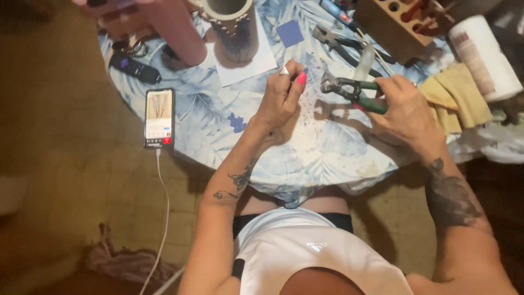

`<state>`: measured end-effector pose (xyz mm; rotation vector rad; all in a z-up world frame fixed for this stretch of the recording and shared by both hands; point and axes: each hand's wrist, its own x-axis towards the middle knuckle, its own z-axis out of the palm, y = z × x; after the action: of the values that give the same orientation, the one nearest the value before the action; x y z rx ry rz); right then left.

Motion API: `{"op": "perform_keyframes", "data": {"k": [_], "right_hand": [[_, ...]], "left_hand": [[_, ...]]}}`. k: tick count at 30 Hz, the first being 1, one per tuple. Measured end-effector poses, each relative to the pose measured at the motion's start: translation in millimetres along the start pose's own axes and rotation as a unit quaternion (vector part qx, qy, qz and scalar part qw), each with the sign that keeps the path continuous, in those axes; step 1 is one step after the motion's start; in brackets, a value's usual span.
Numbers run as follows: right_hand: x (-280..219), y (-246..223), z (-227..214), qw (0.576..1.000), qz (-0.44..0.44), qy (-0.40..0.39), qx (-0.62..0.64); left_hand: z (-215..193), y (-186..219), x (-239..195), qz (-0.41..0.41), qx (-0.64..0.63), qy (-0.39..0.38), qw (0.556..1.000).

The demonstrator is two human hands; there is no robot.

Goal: Trimming small resin pieces with pliers at a crafting table.

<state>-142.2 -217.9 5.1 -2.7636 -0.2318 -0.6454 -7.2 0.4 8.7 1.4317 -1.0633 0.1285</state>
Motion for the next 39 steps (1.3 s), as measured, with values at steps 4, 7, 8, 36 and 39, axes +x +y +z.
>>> {"op": "perform_keyframes", "data": {"k": [4,7,8,36,39], "right_hand": [[-29.6,-2.0,16.4,0.994,0.032,0.033,-0.097],[-45.1,0.9,31.4,0.988,0.066,0.038,-0.137],[-44.2,-3.9,31.9,0.992,0.072,0.062,-0.083],[9.4,-94.8,-4.4,0.995,-0.038,0.029,0.088],[32.0,-123.4,-5.1,0.968,-0.094,-0.070,0.223]], "left_hand": [[-0.5,3.3,-0.4,0.004,-0.009,-0.014,1.000],[0.5,2.6,-3.6,-0.005,-0.054,0.003,0.999],[0.1,3.8,-5.1,-0.012,-0.064,0.001,0.998],[-2.0,77.9,-52.7,-0.128,0.040,-0.091,0.987],[-20.9,77.4,-67.6,-0.192,-0.003,-0.077,0.978]]}}
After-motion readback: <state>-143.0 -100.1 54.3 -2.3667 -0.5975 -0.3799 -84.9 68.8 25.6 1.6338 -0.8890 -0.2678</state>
